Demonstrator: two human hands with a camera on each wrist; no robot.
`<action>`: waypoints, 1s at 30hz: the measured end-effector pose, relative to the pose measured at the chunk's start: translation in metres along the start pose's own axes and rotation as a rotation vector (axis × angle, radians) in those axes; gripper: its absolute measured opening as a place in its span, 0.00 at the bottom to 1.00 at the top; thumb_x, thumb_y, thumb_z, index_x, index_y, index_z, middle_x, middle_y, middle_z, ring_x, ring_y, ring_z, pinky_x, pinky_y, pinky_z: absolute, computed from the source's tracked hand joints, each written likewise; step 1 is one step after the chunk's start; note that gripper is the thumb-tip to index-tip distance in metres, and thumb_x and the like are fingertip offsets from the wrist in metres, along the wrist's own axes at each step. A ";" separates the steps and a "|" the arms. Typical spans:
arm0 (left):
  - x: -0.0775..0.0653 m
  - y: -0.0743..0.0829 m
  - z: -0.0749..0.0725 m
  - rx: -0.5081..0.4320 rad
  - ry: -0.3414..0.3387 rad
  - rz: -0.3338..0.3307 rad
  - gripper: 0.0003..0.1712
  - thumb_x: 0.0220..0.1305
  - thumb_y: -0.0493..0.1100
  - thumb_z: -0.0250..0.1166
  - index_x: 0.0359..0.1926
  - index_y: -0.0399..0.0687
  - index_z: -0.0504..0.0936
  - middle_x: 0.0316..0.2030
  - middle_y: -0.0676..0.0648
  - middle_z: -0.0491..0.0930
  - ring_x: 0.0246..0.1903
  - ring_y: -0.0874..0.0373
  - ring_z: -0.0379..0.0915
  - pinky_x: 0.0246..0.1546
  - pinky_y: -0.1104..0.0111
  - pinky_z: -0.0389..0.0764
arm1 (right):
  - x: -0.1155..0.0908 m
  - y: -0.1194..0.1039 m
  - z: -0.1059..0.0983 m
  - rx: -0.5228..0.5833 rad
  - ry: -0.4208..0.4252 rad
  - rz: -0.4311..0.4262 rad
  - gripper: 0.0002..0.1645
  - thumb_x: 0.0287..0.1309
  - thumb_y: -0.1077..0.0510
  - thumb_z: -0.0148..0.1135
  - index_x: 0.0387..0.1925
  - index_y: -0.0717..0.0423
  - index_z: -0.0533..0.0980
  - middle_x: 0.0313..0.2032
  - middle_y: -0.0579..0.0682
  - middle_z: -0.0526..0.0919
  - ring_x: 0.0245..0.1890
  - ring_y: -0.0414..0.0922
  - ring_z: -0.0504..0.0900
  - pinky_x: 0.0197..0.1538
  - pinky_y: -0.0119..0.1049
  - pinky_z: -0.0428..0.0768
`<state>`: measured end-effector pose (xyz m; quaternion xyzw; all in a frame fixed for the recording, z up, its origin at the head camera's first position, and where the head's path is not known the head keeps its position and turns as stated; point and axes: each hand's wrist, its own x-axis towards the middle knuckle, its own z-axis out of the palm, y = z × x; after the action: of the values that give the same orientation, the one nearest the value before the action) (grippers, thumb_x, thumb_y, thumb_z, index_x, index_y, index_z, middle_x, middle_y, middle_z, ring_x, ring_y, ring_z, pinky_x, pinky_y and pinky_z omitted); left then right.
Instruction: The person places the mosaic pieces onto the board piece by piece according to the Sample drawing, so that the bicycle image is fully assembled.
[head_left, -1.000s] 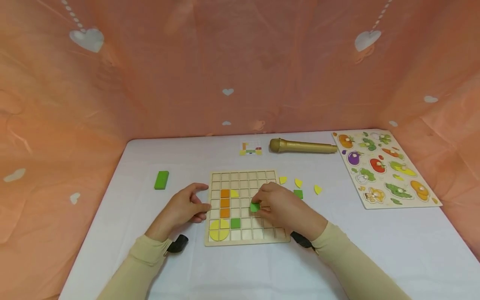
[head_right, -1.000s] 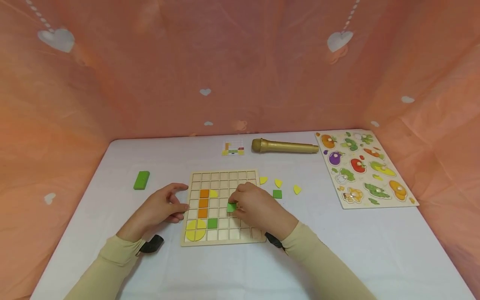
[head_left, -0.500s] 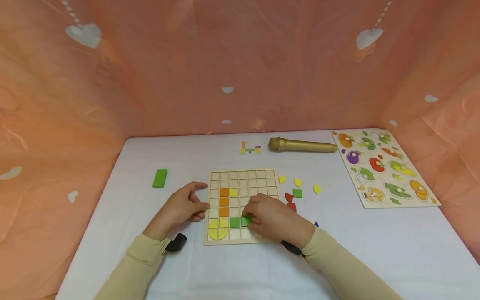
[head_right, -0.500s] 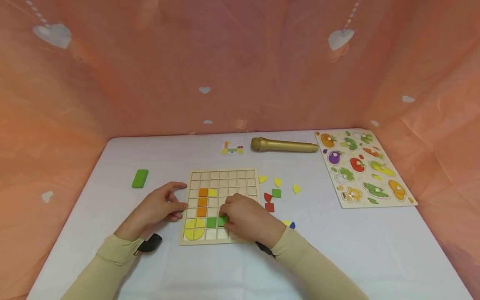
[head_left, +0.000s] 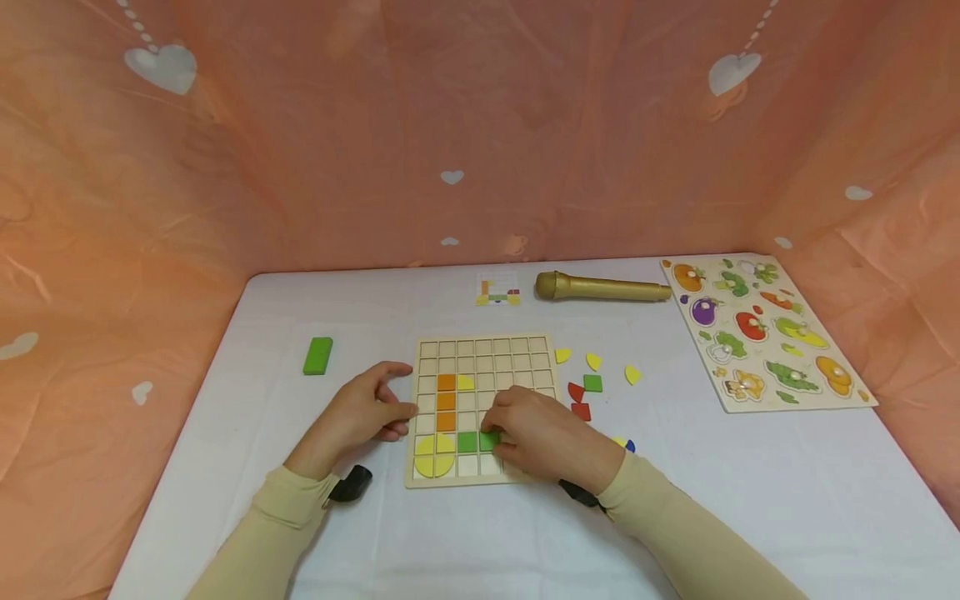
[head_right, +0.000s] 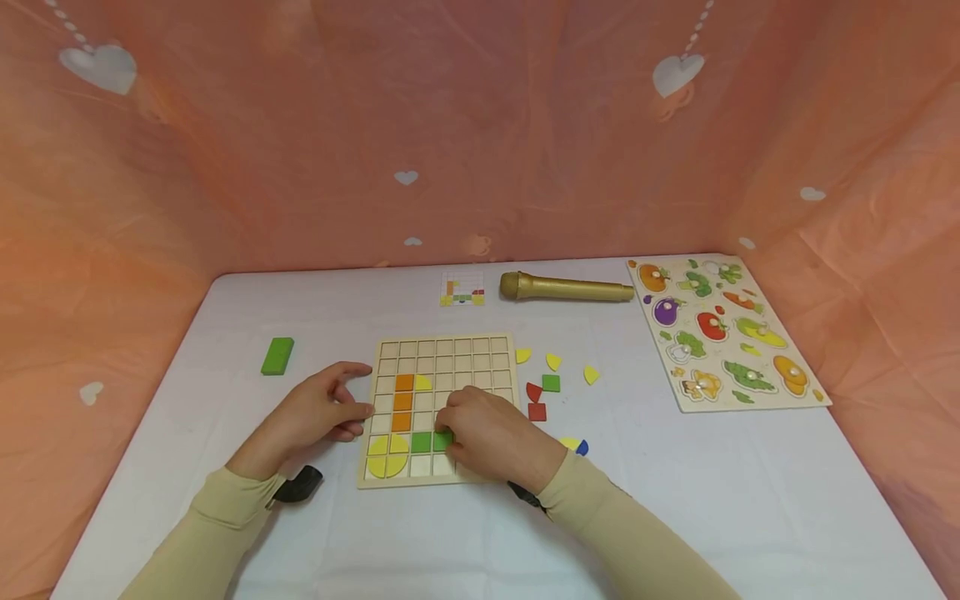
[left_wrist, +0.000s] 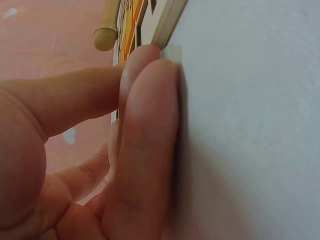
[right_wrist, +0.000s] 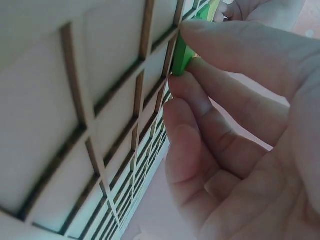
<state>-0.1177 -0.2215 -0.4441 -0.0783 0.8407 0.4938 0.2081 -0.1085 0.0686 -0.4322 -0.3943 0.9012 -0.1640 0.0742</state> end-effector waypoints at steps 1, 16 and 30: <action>0.000 0.000 0.000 0.000 0.001 0.001 0.40 0.68 0.39 0.76 0.77 0.50 0.70 0.39 0.40 0.79 0.28 0.56 0.87 0.32 0.67 0.92 | 0.000 0.000 0.000 0.001 -0.004 0.004 0.11 0.65 0.61 0.73 0.47 0.49 0.90 0.44 0.42 0.87 0.49 0.42 0.82 0.56 0.37 0.87; -0.001 0.001 0.001 0.012 0.006 -0.006 0.40 0.68 0.40 0.77 0.77 0.51 0.70 0.38 0.41 0.79 0.28 0.56 0.86 0.32 0.67 0.92 | 0.001 0.000 0.001 0.001 -0.016 0.007 0.11 0.65 0.59 0.74 0.49 0.49 0.90 0.45 0.42 0.87 0.49 0.42 0.82 0.56 0.36 0.87; 0.000 0.000 0.000 0.001 -0.004 0.001 0.40 0.69 0.39 0.76 0.77 0.50 0.69 0.38 0.41 0.79 0.29 0.55 0.87 0.33 0.67 0.92 | -0.015 0.029 -0.019 0.068 0.081 0.118 0.09 0.67 0.59 0.72 0.47 0.53 0.90 0.43 0.44 0.87 0.48 0.43 0.83 0.52 0.38 0.86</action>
<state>-0.1177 -0.2212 -0.4438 -0.0768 0.8406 0.4936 0.2096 -0.1228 0.1027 -0.4245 -0.3310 0.9189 -0.2059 0.0606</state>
